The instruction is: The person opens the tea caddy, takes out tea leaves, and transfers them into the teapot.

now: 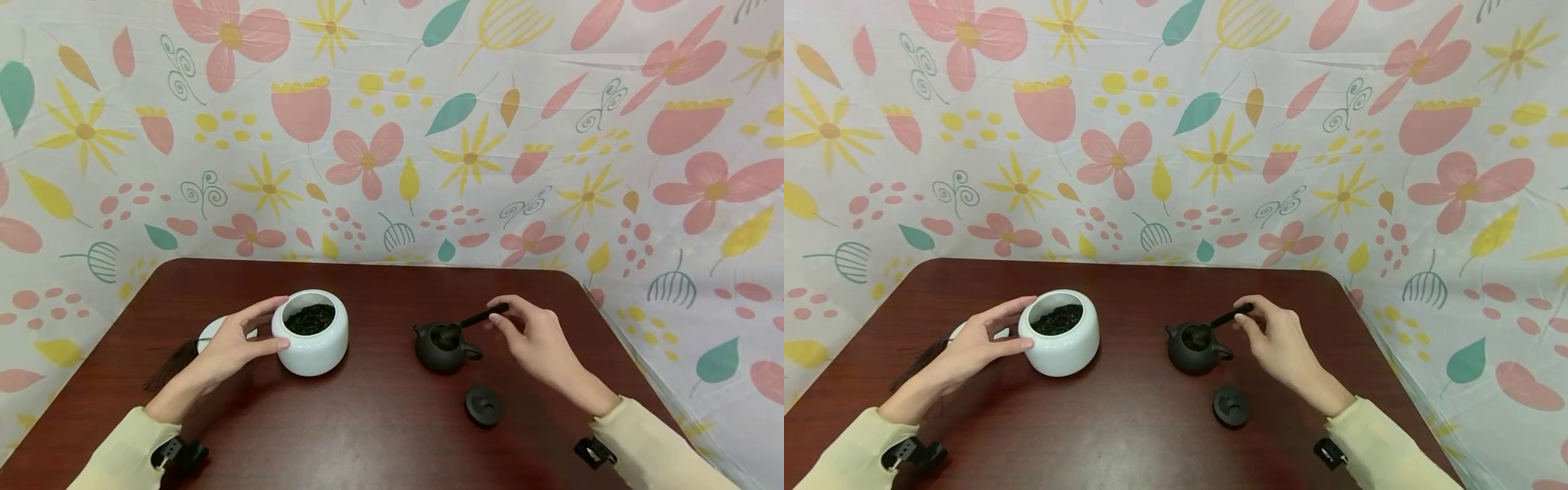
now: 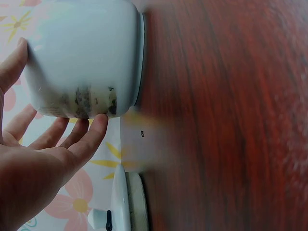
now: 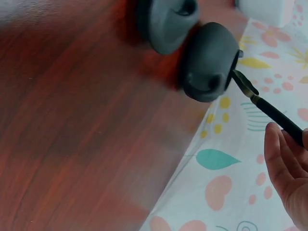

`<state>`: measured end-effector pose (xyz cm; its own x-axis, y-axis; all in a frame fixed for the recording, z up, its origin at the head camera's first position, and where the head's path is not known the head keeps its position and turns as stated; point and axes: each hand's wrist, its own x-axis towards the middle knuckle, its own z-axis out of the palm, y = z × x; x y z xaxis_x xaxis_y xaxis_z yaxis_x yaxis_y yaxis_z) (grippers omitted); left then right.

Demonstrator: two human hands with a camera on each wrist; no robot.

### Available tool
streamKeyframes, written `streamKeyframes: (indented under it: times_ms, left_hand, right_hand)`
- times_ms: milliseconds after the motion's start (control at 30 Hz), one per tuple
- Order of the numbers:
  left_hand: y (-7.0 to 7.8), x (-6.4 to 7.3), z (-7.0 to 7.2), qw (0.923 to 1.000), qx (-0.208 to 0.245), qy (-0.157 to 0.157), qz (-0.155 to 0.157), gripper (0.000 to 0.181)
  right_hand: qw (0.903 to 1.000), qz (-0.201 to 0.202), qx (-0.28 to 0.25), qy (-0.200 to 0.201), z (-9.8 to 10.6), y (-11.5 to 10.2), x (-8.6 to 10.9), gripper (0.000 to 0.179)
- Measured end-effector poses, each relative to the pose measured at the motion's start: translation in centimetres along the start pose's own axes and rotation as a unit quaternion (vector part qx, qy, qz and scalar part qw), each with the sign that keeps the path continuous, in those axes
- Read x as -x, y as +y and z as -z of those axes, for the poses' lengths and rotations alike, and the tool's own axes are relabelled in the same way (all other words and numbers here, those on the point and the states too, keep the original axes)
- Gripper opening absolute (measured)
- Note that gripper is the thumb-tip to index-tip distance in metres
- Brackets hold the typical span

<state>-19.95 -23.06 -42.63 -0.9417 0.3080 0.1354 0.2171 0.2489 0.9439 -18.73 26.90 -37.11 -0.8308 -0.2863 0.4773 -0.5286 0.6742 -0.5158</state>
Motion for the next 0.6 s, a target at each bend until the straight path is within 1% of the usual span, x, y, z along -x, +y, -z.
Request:
streamKeyframes:
  times_ms: [200,333,467,600]
  left_hand:
    - [-0.2,-0.1,-0.1,0.9999,0.016,-0.004,-0.002,0.075]
    - [-0.2,-0.1,0.0,0.9997,0.022,-0.006,-0.003,0.074]
    - [-0.2,-0.2,0.0,0.9998,0.018,-0.005,-0.004,0.074]
    - [-0.3,-0.1,0.1,0.9998,0.021,-0.004,-0.004,0.074]
  right_hand:
    - [0.9983,-0.044,-0.038,-0.004,0.7,-0.3,-0.8,0.016]
    - [0.9945,-0.064,-0.082,-0.012,0.9,-0.8,-1.6,0.017]
    - [0.9869,-0.078,-0.139,-0.024,0.6,-1.4,-2.6,0.017]
    - [0.9783,-0.079,-0.186,-0.044,-0.3,-2.0,-3.7,0.019]
